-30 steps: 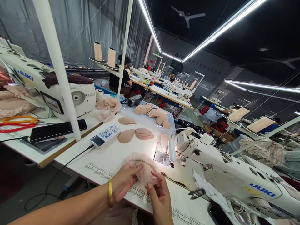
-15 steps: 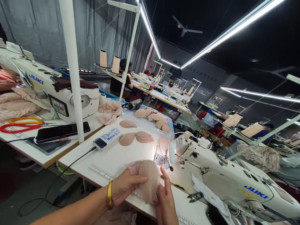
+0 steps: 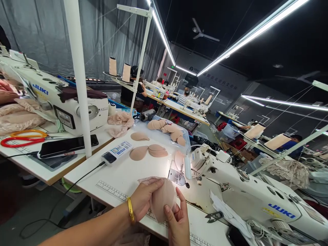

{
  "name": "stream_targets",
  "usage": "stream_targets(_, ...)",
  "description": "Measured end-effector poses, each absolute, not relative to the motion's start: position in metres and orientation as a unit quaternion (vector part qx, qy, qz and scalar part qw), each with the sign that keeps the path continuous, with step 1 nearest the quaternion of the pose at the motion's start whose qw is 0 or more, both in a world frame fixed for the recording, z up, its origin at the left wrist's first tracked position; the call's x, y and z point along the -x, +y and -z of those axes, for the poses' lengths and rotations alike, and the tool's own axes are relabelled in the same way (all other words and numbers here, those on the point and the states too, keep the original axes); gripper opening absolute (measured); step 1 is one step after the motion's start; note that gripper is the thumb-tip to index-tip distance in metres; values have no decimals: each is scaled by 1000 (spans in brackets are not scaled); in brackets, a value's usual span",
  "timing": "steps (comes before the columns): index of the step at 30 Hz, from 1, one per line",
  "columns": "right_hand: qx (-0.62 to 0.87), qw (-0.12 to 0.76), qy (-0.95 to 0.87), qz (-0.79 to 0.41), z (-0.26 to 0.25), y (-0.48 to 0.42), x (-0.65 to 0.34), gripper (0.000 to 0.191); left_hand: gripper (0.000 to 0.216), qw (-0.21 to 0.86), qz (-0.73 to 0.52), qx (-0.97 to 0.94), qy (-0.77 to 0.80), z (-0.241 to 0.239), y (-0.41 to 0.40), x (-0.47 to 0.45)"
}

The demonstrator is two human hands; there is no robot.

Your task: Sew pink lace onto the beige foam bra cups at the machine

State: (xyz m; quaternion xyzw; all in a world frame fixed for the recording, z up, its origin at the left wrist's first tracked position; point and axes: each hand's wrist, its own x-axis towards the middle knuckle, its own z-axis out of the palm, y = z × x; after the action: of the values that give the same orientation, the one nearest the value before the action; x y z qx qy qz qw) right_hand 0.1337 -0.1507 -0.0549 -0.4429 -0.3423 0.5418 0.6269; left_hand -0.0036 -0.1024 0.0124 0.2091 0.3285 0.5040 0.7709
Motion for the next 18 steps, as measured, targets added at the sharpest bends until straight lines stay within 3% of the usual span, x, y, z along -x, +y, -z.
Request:
stream_targets(11, 441, 640, -327, -537, 59, -149, -137, 102, 56, 770, -490, -218, 346, -12, -97, -5)
stream_targets(18, 431, 605, -414, -527, 64, -152, -149, 113, 56, 780, -479, -226, 334, -27, -84, -8)
